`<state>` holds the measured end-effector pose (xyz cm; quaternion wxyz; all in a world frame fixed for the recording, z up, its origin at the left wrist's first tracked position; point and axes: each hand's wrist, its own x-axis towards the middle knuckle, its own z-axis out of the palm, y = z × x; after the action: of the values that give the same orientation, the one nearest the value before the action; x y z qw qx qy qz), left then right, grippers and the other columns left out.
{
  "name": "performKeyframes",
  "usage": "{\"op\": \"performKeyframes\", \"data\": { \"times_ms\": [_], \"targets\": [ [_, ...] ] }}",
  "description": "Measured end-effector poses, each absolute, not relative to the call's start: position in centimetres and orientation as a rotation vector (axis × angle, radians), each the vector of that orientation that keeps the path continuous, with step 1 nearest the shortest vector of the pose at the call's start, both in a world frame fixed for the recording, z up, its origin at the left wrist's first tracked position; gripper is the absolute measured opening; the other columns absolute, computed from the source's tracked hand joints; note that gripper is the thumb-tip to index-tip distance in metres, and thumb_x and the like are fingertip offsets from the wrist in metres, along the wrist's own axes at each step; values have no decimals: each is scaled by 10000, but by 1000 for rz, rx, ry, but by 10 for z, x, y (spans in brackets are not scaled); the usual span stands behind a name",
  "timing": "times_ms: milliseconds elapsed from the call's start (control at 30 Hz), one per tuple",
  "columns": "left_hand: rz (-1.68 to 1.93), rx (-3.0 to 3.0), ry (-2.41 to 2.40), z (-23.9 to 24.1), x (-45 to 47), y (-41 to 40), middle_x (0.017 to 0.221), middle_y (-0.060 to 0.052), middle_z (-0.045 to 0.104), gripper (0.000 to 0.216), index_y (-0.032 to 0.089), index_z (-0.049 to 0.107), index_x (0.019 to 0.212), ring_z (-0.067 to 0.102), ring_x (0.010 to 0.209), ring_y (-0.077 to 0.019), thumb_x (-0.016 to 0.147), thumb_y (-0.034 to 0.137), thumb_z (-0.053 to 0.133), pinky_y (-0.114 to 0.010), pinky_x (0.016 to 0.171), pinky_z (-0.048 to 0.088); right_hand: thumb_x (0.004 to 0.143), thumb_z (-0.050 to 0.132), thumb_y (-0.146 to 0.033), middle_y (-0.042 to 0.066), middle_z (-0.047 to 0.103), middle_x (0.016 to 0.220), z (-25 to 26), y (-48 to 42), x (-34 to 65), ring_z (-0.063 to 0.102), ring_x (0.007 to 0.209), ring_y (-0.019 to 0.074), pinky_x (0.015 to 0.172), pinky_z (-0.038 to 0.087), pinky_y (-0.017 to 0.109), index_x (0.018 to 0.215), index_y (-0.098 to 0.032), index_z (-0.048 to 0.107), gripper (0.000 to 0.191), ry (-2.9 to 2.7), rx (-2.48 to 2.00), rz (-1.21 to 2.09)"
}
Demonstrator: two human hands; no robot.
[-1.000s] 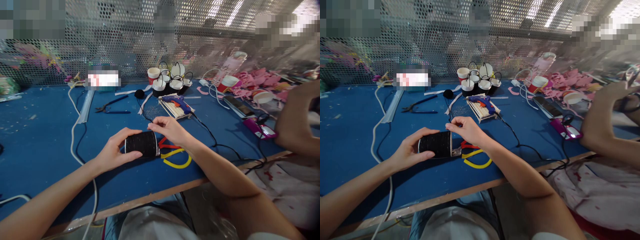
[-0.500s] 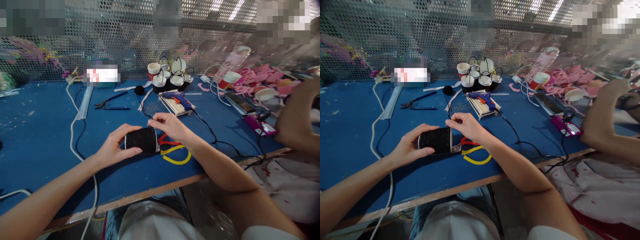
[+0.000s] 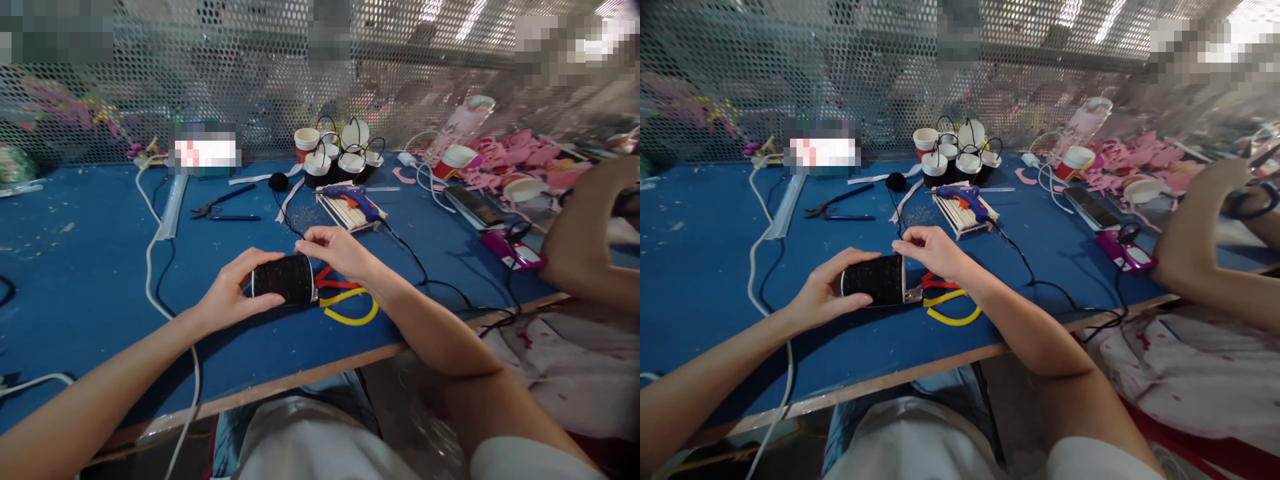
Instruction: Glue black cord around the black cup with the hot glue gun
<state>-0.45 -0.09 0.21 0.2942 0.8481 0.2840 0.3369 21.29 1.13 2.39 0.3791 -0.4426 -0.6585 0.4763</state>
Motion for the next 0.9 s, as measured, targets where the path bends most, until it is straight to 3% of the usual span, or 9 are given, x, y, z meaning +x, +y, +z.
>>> {"op": "performKeyframes", "data": {
  "times_ms": [667, 900],
  "targets": [
    [897, 2310, 720, 4, -6, 5, 1029, -99, 542, 563, 201, 476, 1197, 523, 942, -213, 691, 318, 693, -359, 799, 446, 751, 568, -388, -47, 387, 583, 21, 15, 213, 353, 565, 75, 560, 292, 238, 609, -161, 462, 288, -1713, -1128, 1221],
    [868, 2319, 710, 5, -6, 5, 1047, -100, 527, 579, 209, 459, 1213, 518, 960, -214, 694, 321, 691, -369, 816, 445, 748, 576, -388, -40, 423, 590, 25, 14, 215, 394, 577, 80, 584, 323, 242, 610, -160, 480, 283, -1714, -1141, 1250]
  ]
}}
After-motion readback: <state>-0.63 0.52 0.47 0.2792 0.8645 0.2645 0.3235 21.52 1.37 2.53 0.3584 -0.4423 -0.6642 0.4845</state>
